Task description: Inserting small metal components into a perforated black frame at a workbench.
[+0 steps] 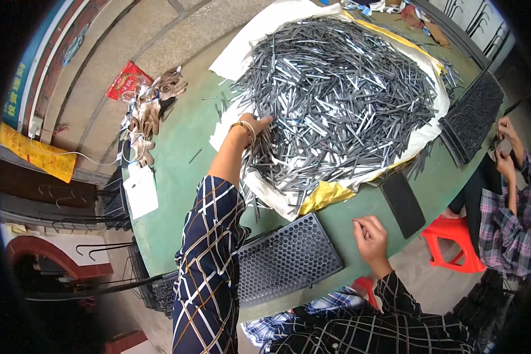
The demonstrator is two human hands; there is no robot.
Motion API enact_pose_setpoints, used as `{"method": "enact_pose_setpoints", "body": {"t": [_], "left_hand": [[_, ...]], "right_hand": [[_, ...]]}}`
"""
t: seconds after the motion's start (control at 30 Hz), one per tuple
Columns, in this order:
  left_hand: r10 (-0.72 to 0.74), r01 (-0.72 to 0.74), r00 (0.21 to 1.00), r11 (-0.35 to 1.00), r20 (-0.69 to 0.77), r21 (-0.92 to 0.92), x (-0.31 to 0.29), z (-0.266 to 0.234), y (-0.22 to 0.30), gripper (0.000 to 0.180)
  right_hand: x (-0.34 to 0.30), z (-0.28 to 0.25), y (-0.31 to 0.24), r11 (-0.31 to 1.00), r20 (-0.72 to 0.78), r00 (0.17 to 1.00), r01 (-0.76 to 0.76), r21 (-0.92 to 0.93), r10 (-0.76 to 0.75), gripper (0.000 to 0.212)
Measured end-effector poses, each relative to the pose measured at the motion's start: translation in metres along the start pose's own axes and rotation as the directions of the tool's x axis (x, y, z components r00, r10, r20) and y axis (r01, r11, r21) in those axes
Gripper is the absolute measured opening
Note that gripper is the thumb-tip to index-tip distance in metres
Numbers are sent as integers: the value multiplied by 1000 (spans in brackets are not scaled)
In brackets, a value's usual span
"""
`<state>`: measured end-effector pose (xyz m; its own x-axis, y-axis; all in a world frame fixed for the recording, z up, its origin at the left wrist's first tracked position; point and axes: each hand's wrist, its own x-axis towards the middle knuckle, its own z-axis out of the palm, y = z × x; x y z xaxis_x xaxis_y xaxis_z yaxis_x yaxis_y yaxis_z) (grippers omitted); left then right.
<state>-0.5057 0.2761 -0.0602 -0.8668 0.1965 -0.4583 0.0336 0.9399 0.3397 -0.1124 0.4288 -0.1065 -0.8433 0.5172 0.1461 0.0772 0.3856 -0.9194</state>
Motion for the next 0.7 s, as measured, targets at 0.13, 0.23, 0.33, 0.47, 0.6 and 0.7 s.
{"method": "enact_pose_setpoints", "body": {"t": [0.13, 0.23, 0.33, 0.47, 0.6, 0.7], "left_hand": [[7, -5, 999, 998, -37, 56, -8, -1, -1, 87], [-56, 30, 996, 943, 71, 330, -19, -12, -10, 108], [-16, -59, 987, 887, 158, 459, -31, 0, -17, 115], [-179, 149, 982, 928, 57, 341, -38, 15, -2, 119], [-244, 279, 960, 889, -140, 364, -39, 29, 9, 105], [-183, 173, 983, 909, -10, 378, -37, 25, 13, 96]], "right_hand": [[1, -3, -1, 1000, -7, 1000, 8, -5, -8, 7], [1, -2, -2, 1000, -9, 1000, 6, 2, -6, 7], [-1, -3, -1, 1000, -14, 1000, 5, -1, -5, 6], [1, -3, -1, 1000, -27, 999, 20, 8, -19, 6], [0, -3, -1, 1000, -33, 999, 23, 17, -22, 6], [1, -4, 0, 1000, -33, 999, 21, 8, -20, 6]]}}
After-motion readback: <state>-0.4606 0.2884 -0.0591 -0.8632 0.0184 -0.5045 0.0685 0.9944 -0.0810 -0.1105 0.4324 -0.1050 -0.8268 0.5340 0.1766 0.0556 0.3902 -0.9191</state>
